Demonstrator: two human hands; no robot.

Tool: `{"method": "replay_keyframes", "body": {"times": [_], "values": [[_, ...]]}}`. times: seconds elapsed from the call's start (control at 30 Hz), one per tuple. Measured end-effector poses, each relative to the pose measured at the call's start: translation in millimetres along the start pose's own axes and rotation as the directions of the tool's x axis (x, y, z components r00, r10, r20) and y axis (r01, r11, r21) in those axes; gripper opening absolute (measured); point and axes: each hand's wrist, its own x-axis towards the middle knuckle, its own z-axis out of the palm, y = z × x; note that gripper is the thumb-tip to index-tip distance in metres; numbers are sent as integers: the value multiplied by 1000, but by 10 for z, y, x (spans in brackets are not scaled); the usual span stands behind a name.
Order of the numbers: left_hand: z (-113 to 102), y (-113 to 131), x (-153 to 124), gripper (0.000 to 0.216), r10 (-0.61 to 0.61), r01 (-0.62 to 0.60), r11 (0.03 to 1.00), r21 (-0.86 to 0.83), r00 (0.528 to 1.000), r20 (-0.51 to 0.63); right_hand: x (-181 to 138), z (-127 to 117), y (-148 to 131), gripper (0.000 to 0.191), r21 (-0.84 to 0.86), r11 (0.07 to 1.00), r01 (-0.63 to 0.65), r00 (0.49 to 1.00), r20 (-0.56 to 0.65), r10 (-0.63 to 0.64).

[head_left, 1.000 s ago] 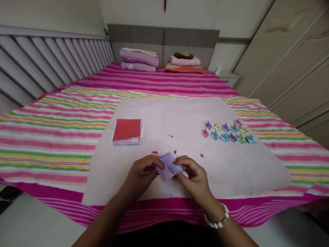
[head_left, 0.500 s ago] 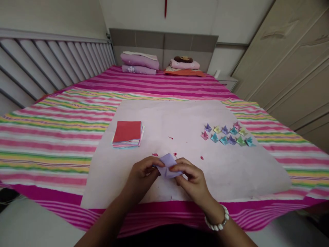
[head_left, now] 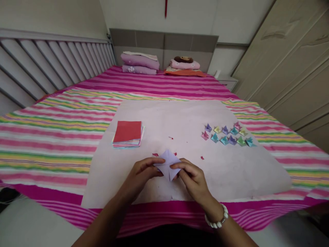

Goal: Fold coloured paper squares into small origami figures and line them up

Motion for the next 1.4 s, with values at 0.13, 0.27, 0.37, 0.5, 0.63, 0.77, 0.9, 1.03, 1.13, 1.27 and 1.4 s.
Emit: {"method": "replay_keyframes", "body": {"times": [0.13,0.27,0.37,0.5,0.63,0.77,0.9,1.03,1.13,1.27,1.4], "values": [[42,-51,42,22,17,-15,1000,15,995,-102,-9,-2,-12,30,10,1000,-17,999,30,17],[85,-115,82,18,82,-69,994,83,983,-164,-25,-28,-33,27,32,999,-37,995,95,34],[109,-128,83,18,89,-71,992,102,979,-181,-24,-29,-21,27,106,989,-104,994,25,102],[142,-128,61,17,117,-88,983,160,976,-182,24,24,23,46,270,934,-235,958,-96,269],[156,-150,31,14,182,-134,954,269,970,-163,85,76,11,45,410,849,-334,915,-74,396],[153,-158,4,10,277,-204,896,394,951,-138,111,73,-27,42,467,780,-416,863,-67,501],[144,-151,4,9,304,-228,871,434,946,-112,97,43,-27,24,442,775,-452,857,-26,515],[137,-158,11,11,288,-211,884,417,949,-130,75,35,1,24,456,759,-466,863,44,503],[140,-158,6,13,263,-186,899,397,954,-147,66,44,27,24,453,747,-487,853,63,518],[153,-157,8,15,221,-151,919,365,962,-159,68,63,38,23,412,782,-467,863,21,504],[176,-179,37,30,190,-154,969,192,963,-189,78,101,27,24,361,815,-453,869,-23,493]]}}
